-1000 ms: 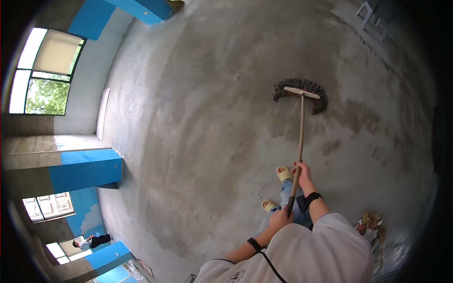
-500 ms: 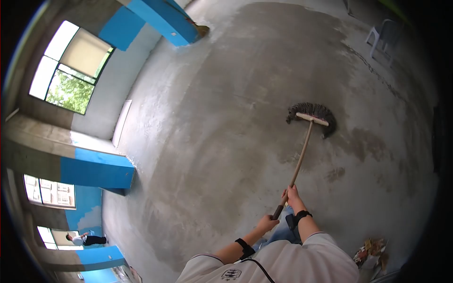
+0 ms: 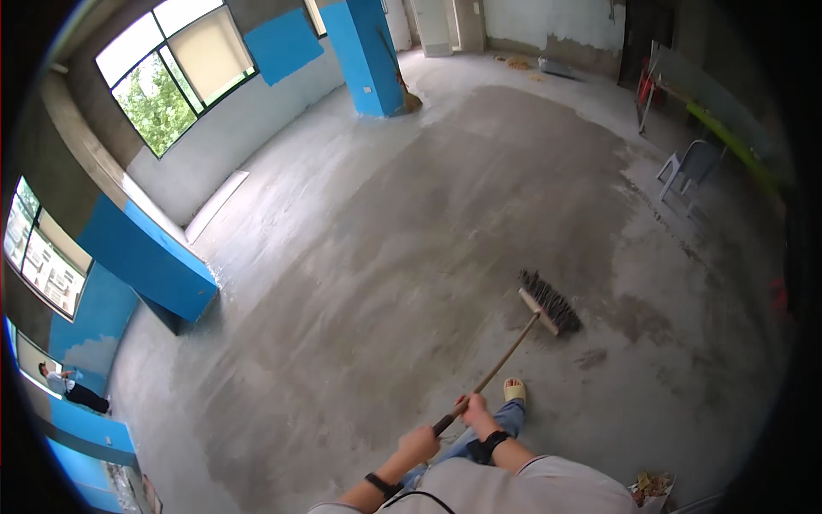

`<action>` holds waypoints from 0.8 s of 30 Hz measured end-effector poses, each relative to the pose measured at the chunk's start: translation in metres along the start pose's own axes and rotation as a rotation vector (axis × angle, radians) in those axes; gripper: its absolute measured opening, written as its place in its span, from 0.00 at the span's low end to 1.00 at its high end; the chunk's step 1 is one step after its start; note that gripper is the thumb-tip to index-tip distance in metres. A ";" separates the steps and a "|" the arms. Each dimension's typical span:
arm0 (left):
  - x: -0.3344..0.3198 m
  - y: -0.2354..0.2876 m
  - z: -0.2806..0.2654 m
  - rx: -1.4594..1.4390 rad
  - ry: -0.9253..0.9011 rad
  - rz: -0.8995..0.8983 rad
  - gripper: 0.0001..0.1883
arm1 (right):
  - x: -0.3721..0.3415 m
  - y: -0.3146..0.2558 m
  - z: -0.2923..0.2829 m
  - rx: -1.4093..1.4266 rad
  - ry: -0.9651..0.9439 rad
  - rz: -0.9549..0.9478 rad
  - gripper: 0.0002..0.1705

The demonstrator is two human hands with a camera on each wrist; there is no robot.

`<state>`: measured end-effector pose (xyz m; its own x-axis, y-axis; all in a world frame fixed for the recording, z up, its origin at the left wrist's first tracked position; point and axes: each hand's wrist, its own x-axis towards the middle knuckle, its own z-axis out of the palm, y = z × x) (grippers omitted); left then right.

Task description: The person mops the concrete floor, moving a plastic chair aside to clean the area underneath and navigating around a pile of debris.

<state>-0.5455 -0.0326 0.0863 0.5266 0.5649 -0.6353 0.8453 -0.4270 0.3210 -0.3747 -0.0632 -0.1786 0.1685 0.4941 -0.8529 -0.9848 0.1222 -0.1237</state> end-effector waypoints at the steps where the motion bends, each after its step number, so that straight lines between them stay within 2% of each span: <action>1: -0.024 -0.030 0.005 -0.002 0.035 -0.012 0.19 | -0.012 0.037 0.000 0.035 0.053 0.014 0.11; 5: -0.122 -0.107 0.004 0.027 0.116 -0.149 0.19 | -0.063 0.165 0.009 0.034 0.121 0.185 0.10; 7: -0.160 -0.145 0.012 0.014 0.140 -0.265 0.17 | -0.079 0.222 0.002 -0.062 0.214 0.373 0.10; 8: -0.173 -0.169 0.019 0.019 0.133 -0.272 0.17 | -0.029 0.225 -0.130 -0.057 0.218 0.383 0.10; 9: -0.184 -0.188 0.028 -0.057 0.143 -0.291 0.16 | 0.018 0.258 -0.194 -0.142 0.054 0.433 0.10; 10: -0.194 -0.205 0.039 -0.133 0.150 -0.308 0.15 | 0.062 0.348 -0.150 -0.222 -0.108 0.479 0.11; 11: -0.203 -0.219 0.051 -0.127 0.142 -0.309 0.15 | 0.008 0.283 -0.219 -0.213 -0.104 0.483 0.11; 12: -0.211 -0.227 0.064 -0.249 0.146 -0.322 0.18 | -0.043 0.278 -0.175 -0.223 0.024 0.513 0.11; 13: -0.214 -0.241 0.082 -0.370 0.153 -0.327 0.23 | -0.099 0.304 -0.046 -0.230 0.147 0.535 0.12; 14: -0.213 -0.256 0.111 -0.405 0.149 -0.317 0.20 | -0.105 0.304 -0.052 -0.217 0.149 0.531 0.12; 15: -0.214 -0.252 0.117 -0.485 -0.066 -0.424 0.20 | -0.112 0.304 -0.064 -0.322 0.127 0.496 0.12; 16: -0.212 -0.249 0.128 -0.413 -0.160 -0.425 0.18 | -0.116 0.303 -0.072 -0.426 0.102 0.460 0.12; 18: -0.215 -0.198 0.098 -0.383 -0.049 -0.438 0.16 | -0.116 0.290 -0.081 -0.482 0.075 0.432 0.15; 19: -0.202 -0.190 0.091 -0.368 -0.063 -0.435 0.16 | -0.108 0.271 -0.091 -0.447 -0.017 0.481 0.16; 21: -0.182 -0.177 0.089 -0.313 -0.003 -0.347 0.14 | -0.109 0.243 -0.082 -0.525 -0.149 0.345 0.20; 22: -0.159 -0.199 0.125 -0.347 0.069 -0.235 0.13 | -0.103 0.231 -0.076 -0.662 -0.134 0.215 0.20; 23: -0.142 -0.168 0.098 -0.370 0.034 -0.268 0.14 | -0.085 0.215 -0.081 -0.624 -0.138 0.190 0.20; 24: -0.123 -0.156 0.098 -0.281 0.133 -0.154 0.14 | -0.086 0.189 -0.073 -0.602 -0.137 0.192 0.19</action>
<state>-0.7511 -0.1042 0.0456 0.3827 0.7027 -0.5998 0.8977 -0.1295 0.4211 -0.5781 -0.1454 -0.1652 -0.0486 0.5693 -0.8207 -0.8430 -0.4640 -0.2720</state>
